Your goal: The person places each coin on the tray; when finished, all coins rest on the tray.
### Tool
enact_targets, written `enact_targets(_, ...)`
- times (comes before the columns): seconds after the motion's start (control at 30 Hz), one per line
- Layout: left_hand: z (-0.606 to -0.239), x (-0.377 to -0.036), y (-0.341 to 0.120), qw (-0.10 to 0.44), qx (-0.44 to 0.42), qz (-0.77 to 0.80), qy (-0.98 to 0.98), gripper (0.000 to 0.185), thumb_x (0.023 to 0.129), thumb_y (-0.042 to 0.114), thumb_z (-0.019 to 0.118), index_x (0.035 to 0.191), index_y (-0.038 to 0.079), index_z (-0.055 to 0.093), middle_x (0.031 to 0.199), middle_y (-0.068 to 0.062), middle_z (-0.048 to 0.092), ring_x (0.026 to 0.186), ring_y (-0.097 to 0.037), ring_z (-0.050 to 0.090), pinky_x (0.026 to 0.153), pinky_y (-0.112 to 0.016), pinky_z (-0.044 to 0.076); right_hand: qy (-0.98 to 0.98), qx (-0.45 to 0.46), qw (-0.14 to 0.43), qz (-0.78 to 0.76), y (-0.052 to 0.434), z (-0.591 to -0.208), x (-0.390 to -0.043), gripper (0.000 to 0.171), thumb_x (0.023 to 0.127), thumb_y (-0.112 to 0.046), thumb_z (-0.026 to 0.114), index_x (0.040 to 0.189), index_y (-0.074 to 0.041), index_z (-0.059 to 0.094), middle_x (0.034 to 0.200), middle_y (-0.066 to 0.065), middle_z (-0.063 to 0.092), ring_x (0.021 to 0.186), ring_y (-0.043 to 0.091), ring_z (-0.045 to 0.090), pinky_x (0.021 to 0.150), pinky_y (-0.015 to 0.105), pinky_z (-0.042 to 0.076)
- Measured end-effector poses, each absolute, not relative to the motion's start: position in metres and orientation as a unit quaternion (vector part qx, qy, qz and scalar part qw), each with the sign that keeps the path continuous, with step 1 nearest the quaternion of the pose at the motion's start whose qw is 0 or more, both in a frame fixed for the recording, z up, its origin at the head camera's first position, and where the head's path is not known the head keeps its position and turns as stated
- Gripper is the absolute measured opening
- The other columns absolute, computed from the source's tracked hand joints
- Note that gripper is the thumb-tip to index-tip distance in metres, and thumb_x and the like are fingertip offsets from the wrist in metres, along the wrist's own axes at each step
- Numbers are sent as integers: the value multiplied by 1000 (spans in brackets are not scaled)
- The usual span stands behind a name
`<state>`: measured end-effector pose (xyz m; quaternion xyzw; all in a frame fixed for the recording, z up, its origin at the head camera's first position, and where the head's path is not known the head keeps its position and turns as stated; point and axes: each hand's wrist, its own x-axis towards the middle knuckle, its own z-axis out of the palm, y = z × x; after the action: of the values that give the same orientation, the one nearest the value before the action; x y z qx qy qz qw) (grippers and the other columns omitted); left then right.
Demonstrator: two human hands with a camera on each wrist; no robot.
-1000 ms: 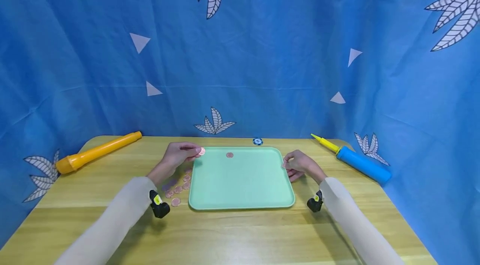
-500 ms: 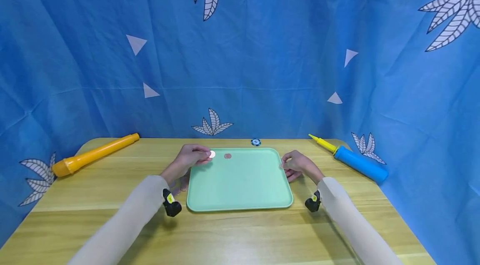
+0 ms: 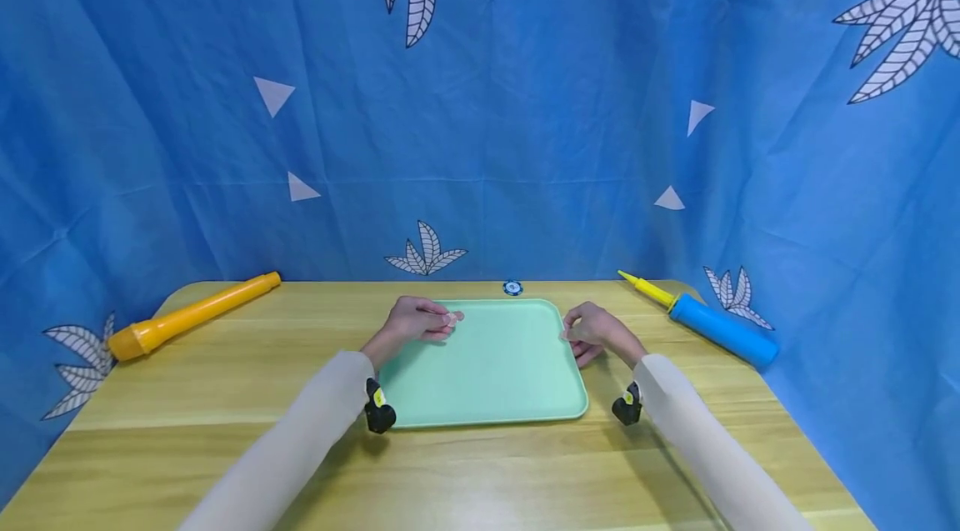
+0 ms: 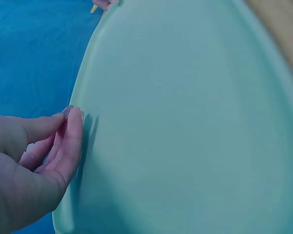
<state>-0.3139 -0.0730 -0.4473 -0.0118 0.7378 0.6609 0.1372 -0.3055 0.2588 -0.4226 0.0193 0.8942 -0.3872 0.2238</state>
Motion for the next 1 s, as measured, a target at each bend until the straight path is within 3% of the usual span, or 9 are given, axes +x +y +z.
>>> enact_targets(0.13,-448,-315,-67,130,-16,642,755,20,95,2,76,111,-9,73,101,-21,79,70,-13,76,72,-31,64,904,13,217,-368,258,-424,-305,6,104,-2,61,100,2,62,78,10,62,65,17,68,64,36,64)
enact_targets(0.33,-449,-313,-67,138,-28,620,772,16,90,2,80,102,-8,77,78,-13,77,61,-12,74,68,-32,64,907,16,217,-360,258,-424,-306,7,104,-3,62,99,2,62,78,10,62,66,16,68,62,35,64)
enact_targets(0.47,-449,-308,-65,126,-26,592,796,12,88,5,84,91,-5,77,72,-10,76,56,-12,72,68,-32,64,901,23,221,-372,258,-425,-307,8,104,-3,61,98,2,60,76,10,62,64,16,67,63,35,64)
enact_targets(1.0,-453,-305,-62,117,-22,570,813,16,89,9,84,84,-2,73,73,-11,75,53,-11,69,72,-32,63,905,24,215,-366,256,-424,-306,6,104,-3,61,102,2,62,76,10,62,63,16,67,62,35,64)
